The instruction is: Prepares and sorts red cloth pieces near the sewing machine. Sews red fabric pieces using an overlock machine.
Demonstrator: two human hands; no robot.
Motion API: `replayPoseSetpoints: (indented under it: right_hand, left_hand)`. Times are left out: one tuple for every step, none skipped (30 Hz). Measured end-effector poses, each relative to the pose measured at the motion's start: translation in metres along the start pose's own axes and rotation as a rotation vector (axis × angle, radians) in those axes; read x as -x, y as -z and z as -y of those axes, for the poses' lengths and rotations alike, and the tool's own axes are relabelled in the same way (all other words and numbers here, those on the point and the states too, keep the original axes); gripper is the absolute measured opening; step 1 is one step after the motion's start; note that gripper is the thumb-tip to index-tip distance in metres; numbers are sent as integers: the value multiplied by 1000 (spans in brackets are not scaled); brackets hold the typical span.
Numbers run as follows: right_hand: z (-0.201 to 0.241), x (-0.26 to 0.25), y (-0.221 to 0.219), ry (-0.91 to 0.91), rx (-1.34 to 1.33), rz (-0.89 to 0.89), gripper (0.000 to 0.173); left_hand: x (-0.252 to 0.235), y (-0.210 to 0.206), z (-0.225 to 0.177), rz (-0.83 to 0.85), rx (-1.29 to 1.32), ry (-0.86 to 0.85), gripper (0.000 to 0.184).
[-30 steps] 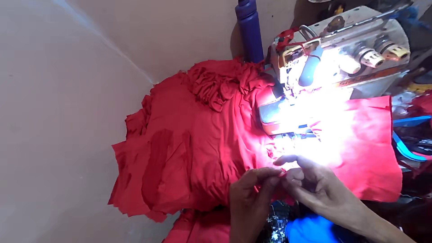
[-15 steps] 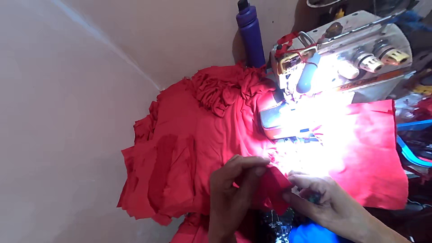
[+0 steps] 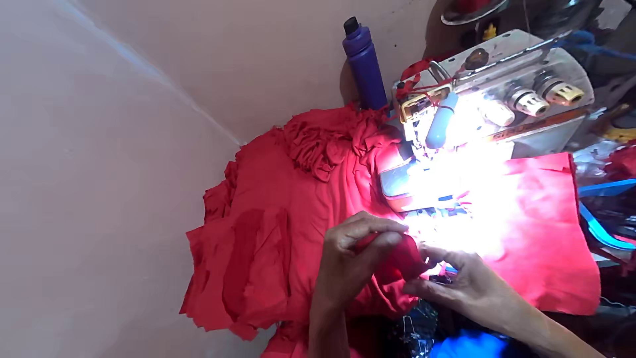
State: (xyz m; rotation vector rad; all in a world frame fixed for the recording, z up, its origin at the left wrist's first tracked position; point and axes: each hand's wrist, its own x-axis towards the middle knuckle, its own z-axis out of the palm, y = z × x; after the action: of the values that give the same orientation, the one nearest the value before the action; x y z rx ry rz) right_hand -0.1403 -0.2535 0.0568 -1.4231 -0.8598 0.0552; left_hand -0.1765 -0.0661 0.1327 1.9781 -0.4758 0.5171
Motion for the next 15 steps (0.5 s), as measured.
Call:
replayPoseSetpoints:
  right_hand:
    - [-1, 1, 0, 12, 9, 5, 32]
    - [-2, 1, 0, 36, 8, 19, 34]
    - [-2, -1, 2, 64, -14, 47, 36]
    - [0, -2, 3, 80, -50, 89, 37]
    - [2, -2, 3, 82, -76, 127, 40]
    - [3, -1, 2, 80, -78, 146, 43]
    - [4, -1, -1, 80, -70, 150, 44]
    - [3, -1, -3, 82, -62, 129, 42]
    - [2, -2, -5, 81, -67, 100, 38]
    - [1, -2, -5, 80, -92, 80, 32]
    - [0, -1, -4, 77, -119, 83, 29]
    - [-1, 0, -4, 71, -129, 95, 28]
    - [-1, 1, -4, 60, -119, 101, 29]
    - [-1, 1, -5, 49, -99, 96, 29]
    - [0, 1, -6, 35, -86, 90, 28]
  left_hand:
    - [3, 0, 1, 8, 25, -7, 12]
    - [5, 2, 0, 57, 78, -21, 13]
    - [6, 6, -3, 136, 141, -35, 15]
    - [5, 9, -6, 199, 185, -53, 17]
    - [4, 9, -8, 205, 151, -57, 16]
    - [3, 8, -8, 168, 67, -45, 13]
    - [2, 6, -8, 137, 1, -20, 12]
    - [2, 7, -8, 153, 6, -11, 11]
    - [0, 8, -10, 206, 70, -29, 12]
    - [-1, 9, -11, 238, 115, -41, 14]
    - [-1, 9, -10, 206, 88, -33, 14]
    - [0, 8, -8, 135, 24, -1, 12]
    - [1, 7, -5, 70, -21, 45, 12]
    - [1, 7, -2, 34, -21, 82, 12]
    - [2, 7, -1, 19, 13, 105, 11]
